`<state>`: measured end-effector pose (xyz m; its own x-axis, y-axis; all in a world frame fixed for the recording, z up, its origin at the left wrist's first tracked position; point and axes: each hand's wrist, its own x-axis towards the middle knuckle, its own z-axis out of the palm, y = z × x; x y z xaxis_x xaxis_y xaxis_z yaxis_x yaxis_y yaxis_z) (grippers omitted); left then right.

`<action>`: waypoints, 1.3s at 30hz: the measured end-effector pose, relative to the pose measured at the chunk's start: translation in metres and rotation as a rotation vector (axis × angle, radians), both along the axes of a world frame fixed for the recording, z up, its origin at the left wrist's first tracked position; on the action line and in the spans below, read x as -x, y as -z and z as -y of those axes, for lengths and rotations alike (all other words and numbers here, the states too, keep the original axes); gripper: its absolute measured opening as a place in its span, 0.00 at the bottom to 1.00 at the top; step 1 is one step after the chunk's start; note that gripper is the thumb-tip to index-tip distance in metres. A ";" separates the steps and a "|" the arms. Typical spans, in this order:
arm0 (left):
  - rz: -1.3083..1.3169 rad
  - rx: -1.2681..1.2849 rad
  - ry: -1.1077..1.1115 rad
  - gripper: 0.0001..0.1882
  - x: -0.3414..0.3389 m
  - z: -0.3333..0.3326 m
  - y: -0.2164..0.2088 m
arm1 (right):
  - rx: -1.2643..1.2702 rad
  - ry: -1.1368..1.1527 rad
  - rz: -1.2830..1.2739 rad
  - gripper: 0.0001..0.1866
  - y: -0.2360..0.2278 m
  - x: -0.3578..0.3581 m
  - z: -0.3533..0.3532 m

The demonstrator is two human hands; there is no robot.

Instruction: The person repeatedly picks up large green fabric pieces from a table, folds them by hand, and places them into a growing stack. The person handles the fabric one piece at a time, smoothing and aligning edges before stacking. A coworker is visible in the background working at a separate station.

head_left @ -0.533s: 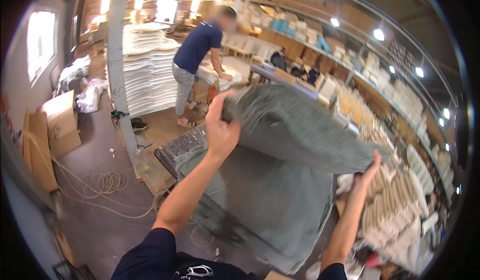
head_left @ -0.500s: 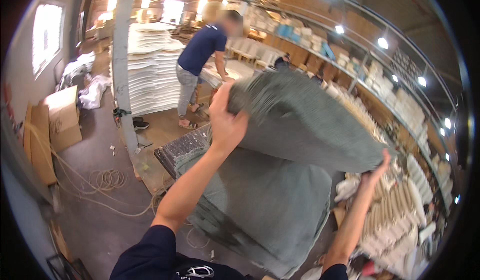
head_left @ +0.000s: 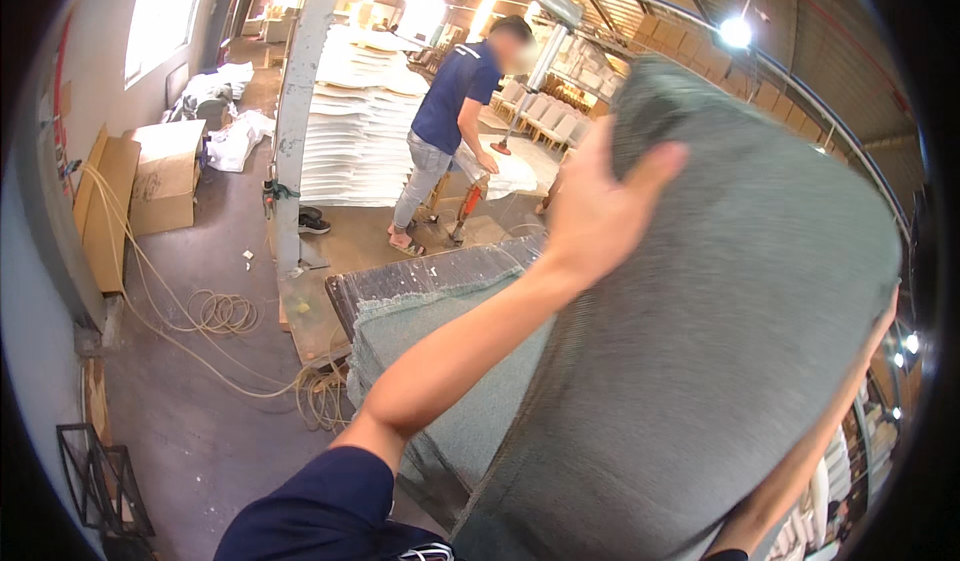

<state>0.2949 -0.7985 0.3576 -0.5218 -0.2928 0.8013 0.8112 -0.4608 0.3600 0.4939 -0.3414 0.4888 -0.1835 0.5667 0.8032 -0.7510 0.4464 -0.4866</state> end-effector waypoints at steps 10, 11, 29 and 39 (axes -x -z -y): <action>-0.636 -0.174 -0.932 0.19 -0.043 0.098 -0.122 | -0.097 -0.320 -0.371 0.20 -0.164 0.090 0.029; -0.703 -0.194 -0.977 0.20 -0.049 0.102 -0.127 | -0.081 -0.261 -0.367 0.24 -0.162 0.093 0.039; -0.556 1.345 0.071 0.27 -0.253 -0.032 0.379 | 0.569 1.157 1.515 0.20 0.616 -0.123 -0.112; 1.003 2.269 0.621 0.32 -0.287 0.407 0.715 | 1.243 0.212 2.448 0.22 0.984 -0.694 0.509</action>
